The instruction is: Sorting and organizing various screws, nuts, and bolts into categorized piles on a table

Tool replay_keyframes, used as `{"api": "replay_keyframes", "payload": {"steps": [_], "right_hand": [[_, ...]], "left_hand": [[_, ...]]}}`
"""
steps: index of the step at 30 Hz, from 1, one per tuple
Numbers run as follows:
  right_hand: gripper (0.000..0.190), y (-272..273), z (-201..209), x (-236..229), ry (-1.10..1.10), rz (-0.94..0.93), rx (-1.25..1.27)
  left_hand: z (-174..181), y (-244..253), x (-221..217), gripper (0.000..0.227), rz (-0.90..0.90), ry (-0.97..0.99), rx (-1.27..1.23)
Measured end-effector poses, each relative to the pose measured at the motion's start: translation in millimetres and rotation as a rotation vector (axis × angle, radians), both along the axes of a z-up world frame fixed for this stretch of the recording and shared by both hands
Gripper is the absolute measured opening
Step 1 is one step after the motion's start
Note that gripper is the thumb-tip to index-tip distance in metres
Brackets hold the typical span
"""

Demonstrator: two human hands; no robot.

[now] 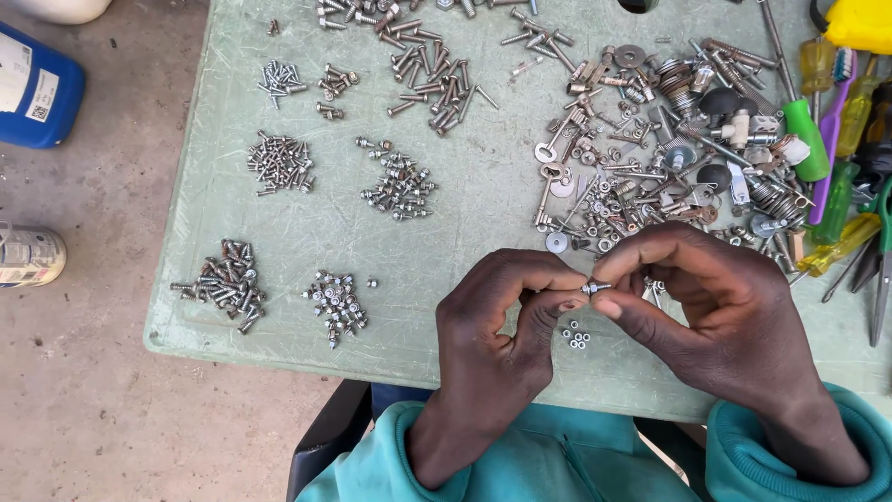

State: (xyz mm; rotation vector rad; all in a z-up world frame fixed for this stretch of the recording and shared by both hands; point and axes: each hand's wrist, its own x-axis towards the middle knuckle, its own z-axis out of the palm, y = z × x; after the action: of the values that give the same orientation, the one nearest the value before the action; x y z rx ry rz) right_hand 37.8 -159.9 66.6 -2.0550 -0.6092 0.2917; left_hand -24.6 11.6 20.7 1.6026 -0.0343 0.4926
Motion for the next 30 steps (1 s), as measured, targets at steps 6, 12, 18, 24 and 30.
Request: {"api": "replay_keyframes", "payload": {"steps": [6,12,18,24,30], "right_hand": [[0.017,4,5,-6,-0.099,-0.010,0.023],[0.019,6,10,-7,-0.200,0.016,-0.032],[0.015,8,7,-12,-0.409,0.042,-0.153],[0.013,8,1,-14,-0.460,0.087,-0.116],[0.011,9,-8,-19,-0.443,0.069,-0.079]], "left_hand": [[1,-6,-2,0.022,-0.032,0.079,-0.111],[1,-8,-4,0.026,-0.056,0.124,-0.187],[2,-8,-6,0.018,0.022,0.054,-0.107],[0,-7,-10,0.015,0.046,-0.008,-0.104],[-5,-8,-13,0.017,0.067,-0.038,-0.115]]}}
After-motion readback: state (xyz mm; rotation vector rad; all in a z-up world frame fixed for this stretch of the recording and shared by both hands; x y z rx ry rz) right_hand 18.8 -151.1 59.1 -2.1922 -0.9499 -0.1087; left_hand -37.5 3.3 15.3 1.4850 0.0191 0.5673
